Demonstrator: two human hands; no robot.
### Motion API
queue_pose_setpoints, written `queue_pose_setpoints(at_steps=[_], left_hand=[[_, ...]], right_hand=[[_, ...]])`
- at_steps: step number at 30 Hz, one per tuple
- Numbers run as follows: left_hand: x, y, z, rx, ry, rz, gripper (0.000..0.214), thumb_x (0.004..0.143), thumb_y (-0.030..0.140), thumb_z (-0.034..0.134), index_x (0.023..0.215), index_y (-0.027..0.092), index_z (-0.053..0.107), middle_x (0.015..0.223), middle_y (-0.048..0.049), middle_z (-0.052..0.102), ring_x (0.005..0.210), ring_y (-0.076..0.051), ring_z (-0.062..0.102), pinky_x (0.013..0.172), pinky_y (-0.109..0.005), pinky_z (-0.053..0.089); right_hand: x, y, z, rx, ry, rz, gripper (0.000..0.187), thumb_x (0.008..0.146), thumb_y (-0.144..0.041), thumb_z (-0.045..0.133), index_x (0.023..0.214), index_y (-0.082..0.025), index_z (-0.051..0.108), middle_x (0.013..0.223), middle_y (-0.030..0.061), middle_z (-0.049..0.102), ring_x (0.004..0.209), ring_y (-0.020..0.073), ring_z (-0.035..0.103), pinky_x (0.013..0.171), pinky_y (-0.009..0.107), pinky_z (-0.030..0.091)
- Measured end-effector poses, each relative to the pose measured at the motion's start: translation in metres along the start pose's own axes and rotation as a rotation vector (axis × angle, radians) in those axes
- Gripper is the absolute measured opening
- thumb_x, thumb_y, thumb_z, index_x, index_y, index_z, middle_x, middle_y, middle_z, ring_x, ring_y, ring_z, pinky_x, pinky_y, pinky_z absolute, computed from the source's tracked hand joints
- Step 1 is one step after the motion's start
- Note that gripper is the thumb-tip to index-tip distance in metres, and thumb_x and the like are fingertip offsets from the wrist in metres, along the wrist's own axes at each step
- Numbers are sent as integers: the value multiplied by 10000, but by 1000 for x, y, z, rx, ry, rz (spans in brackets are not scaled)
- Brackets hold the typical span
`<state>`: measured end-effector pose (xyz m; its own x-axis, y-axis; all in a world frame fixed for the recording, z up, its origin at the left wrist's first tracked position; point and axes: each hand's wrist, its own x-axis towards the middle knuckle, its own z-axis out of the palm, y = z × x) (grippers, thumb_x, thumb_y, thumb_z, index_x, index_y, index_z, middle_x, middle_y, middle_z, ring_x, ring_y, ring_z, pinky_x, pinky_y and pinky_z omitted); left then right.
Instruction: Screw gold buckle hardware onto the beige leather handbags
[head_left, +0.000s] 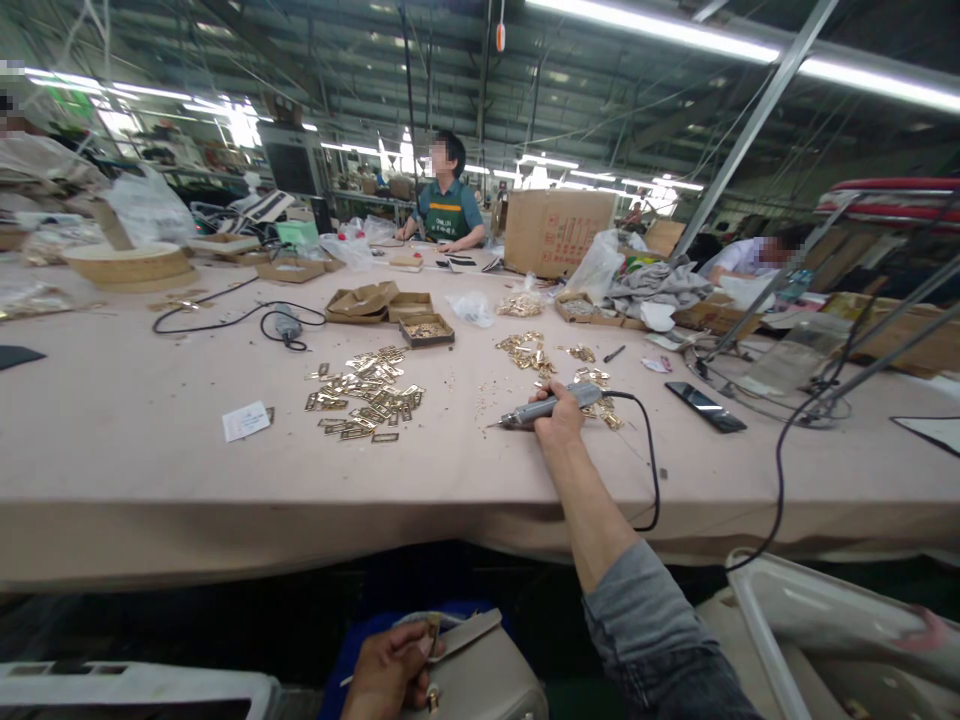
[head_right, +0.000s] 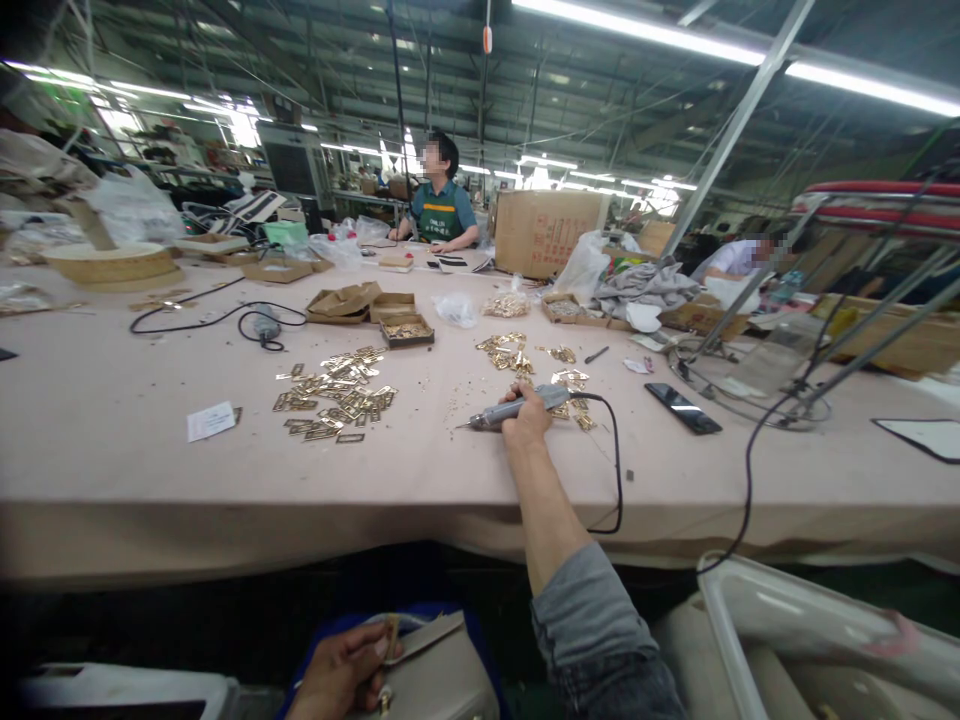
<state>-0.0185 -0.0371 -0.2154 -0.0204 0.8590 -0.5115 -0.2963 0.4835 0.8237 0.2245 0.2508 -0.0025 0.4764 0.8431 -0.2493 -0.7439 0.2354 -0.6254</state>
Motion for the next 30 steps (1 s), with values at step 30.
queue_pose_setpoints(at_steps=[30], left_hand=[[3, 3, 2, -81, 64, 4, 475, 584, 450, 923, 854, 76, 810, 706, -140, 744, 472, -129, 580, 442, -231, 508]], right_hand=[[-31, -26, -16, 135, -177, 19, 208, 855, -135, 669, 823, -202, 474, 672, -91, 509, 499, 54, 486, 520, 188, 495]])
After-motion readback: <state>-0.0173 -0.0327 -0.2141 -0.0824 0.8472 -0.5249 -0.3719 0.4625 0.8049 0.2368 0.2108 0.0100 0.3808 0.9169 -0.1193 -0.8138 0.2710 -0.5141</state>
